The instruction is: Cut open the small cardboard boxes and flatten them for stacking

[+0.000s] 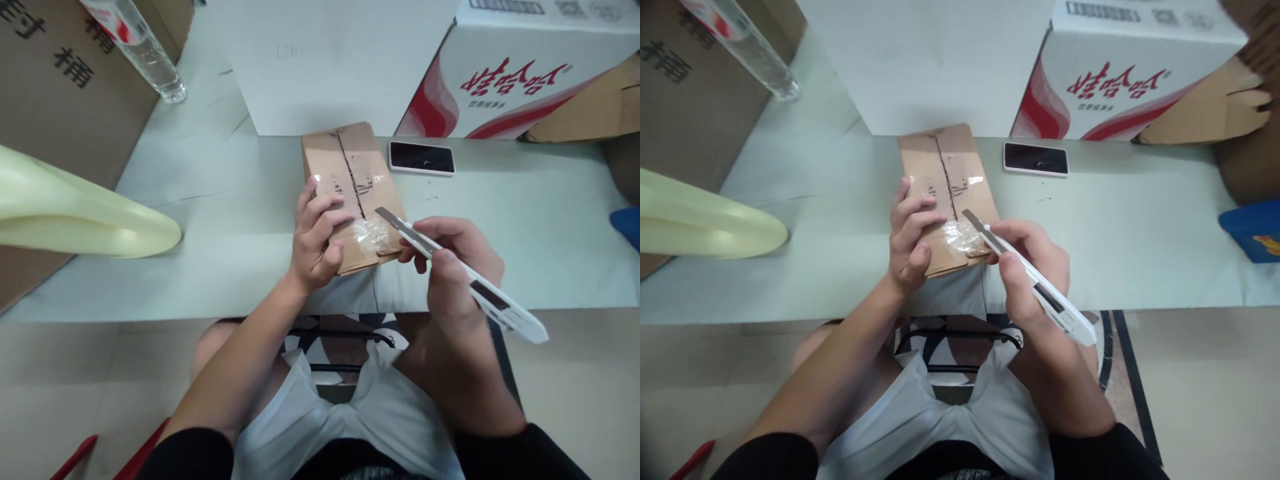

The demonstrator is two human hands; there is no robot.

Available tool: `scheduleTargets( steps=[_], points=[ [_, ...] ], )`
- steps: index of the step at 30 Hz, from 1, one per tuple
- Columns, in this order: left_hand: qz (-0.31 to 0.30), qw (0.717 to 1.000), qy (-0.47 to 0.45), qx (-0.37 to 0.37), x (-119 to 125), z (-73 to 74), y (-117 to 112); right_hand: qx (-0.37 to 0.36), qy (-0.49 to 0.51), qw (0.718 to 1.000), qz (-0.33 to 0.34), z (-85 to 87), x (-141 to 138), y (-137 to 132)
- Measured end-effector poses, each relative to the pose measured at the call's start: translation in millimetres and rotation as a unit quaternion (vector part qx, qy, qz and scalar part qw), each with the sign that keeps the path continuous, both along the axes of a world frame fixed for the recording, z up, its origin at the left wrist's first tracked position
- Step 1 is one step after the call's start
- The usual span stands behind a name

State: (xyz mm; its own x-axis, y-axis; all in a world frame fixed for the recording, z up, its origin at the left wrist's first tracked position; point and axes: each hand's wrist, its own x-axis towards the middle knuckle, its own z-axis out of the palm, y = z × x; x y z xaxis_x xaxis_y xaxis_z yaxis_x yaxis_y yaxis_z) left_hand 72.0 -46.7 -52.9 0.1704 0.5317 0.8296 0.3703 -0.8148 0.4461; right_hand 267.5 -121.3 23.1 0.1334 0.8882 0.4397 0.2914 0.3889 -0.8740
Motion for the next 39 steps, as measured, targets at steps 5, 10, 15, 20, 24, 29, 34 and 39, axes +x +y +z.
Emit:
scheduleTargets(
  steps=[5, 10, 15, 20, 24, 29, 34, 39],
  points=[
    [0.013, 1.0, -0.002, -0.01, 0, -4.0, 0, -0.015, -0.105, 0.994, -0.007, 6.6, 2, -2],
    [0.006, 1.0, -0.002, -0.016, 0, -6.2, 1, -0.029, -0.138, 0.99, 0.005, 14.6, 1, -4],
    [-0.003, 1.0, -0.008, -0.004, 0, -4.6, 2, -0.01, -0.149, 0.989, 0.011, 12.5, 3, -3],
    [0.012, 1.0, 0.013, -0.012, -2, -4.8, 2, 0.141, -0.147, 0.978, 0.04, 3.6, 8, 3],
    [-0.003, 1.0, 0.0, -0.003, -1, -4.4, 3, 0.195, -0.167, 0.963, 0.083, 5.5, 8, 1],
    [-0.004, 1.0, -0.003, -0.008, -1, -4.9, 3, 0.157, -0.168, 0.968, 0.102, 13.6, 7, -9],
    [0.002, 1.0, 0.007, -0.014, -2, -4.6, 1, 0.171, -0.143, 0.968, 0.118, 6.1, 5, -5],
    [0.016, 0.999, 0.025, -0.028, -3, -5.1, 2, 0.202, 0.019, 0.974, 0.1, 1.8, 0, 2]
  ],
)
